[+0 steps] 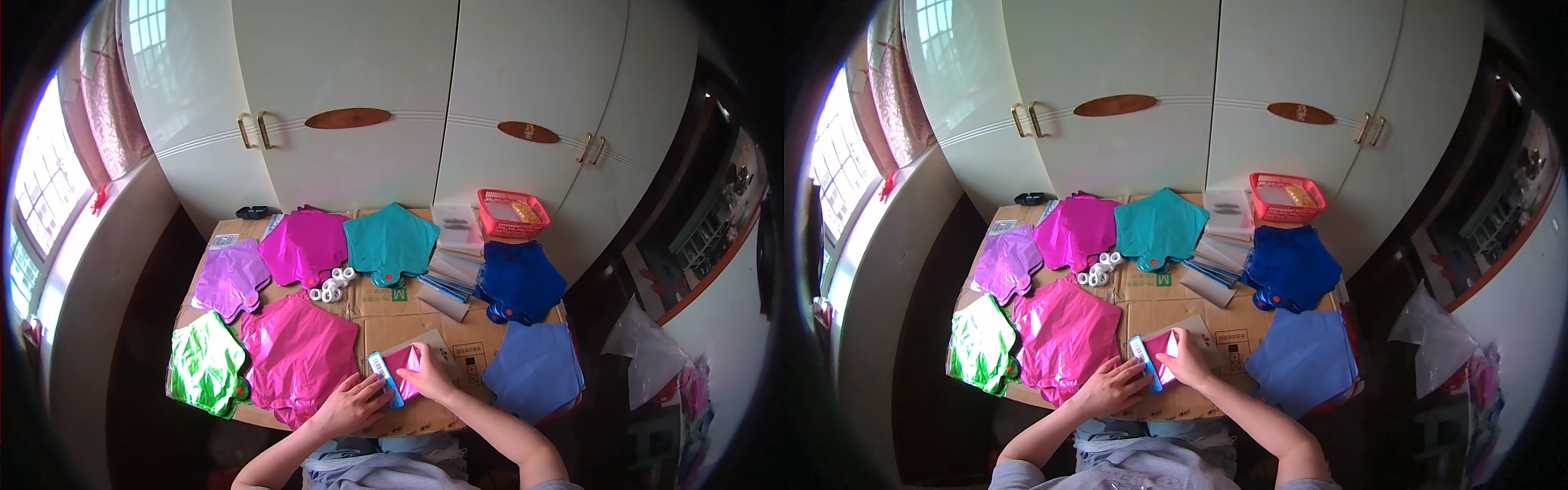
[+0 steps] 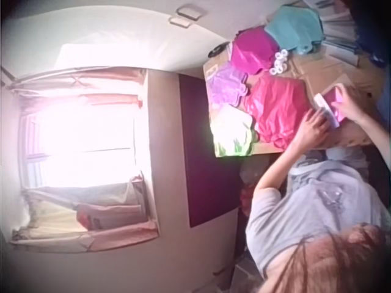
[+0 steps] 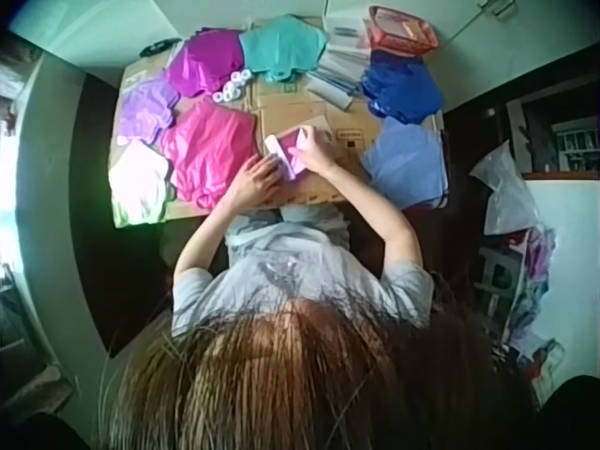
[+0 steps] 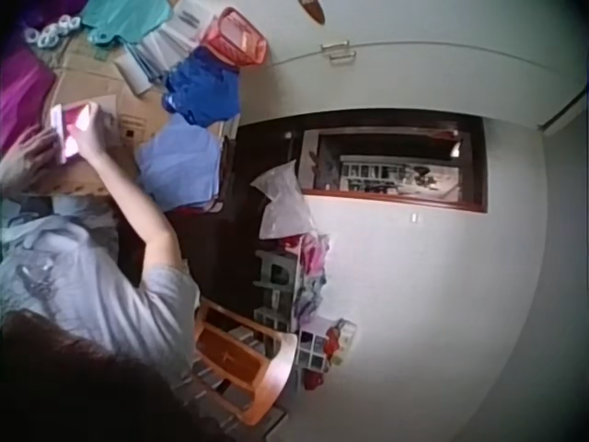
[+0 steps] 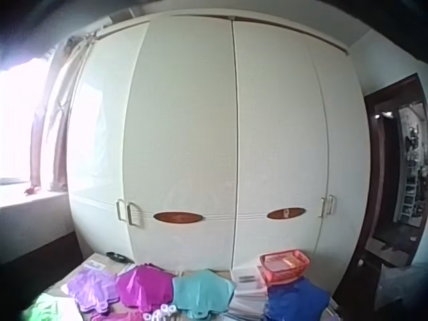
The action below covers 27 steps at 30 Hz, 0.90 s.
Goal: Packaging colorful plastic pieces into bags and cardboard sleeves at a workbench.
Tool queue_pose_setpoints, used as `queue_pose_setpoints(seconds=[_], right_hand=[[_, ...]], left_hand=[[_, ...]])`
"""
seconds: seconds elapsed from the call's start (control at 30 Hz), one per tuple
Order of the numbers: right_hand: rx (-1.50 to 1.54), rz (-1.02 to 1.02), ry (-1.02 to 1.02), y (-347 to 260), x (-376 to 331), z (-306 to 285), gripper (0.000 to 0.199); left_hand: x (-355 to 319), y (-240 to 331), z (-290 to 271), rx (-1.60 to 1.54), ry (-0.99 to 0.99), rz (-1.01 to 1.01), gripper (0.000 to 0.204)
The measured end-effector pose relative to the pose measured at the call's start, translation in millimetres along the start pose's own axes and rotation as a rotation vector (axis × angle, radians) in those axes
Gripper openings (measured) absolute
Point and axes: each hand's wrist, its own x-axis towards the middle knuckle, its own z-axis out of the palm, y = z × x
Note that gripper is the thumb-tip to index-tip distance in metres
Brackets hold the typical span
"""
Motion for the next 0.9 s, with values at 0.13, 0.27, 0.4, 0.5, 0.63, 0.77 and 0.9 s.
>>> queue_pose_setpoints(seconds=[0.13,0.27,0.4,0.5,0.63,0.77,0.9], right_hand=[[-0.113,0.067,-0.066,-17,2,-6,0.066],[-0.199,0.057,-0.164,-17,5,-5,0.07],[-0.548,-0.12,-0.13,-31,6,-20,0.067],[-0.647,-0.4,-0.172,-27,11,-41,0.061],[-0.681,-0.58,-0.321,-1,17,-58,0.068],[-0.713,-0.611,-0.389,9,22,-61,0.078],[-0.737,-0.581,-0.424,8,23,-61,0.08]], left_hand=[[0,-4,-1,-0.015,-0.052,0.004,0.05],[1,-7,-4,-0.006,-0.038,0.001,0.048],[7,-11,-3,-0.002,-0.057,0.028,0.047],[11,-11,-6,0.0,-0.057,0.042,0.046],[13,-10,-12,-0.017,-0.06,0.05,0.047],[13,-12,-11,-0.013,-0.055,0.063,0.049],[15,-15,-13,-0.003,-0.061,0.077,0.05]])
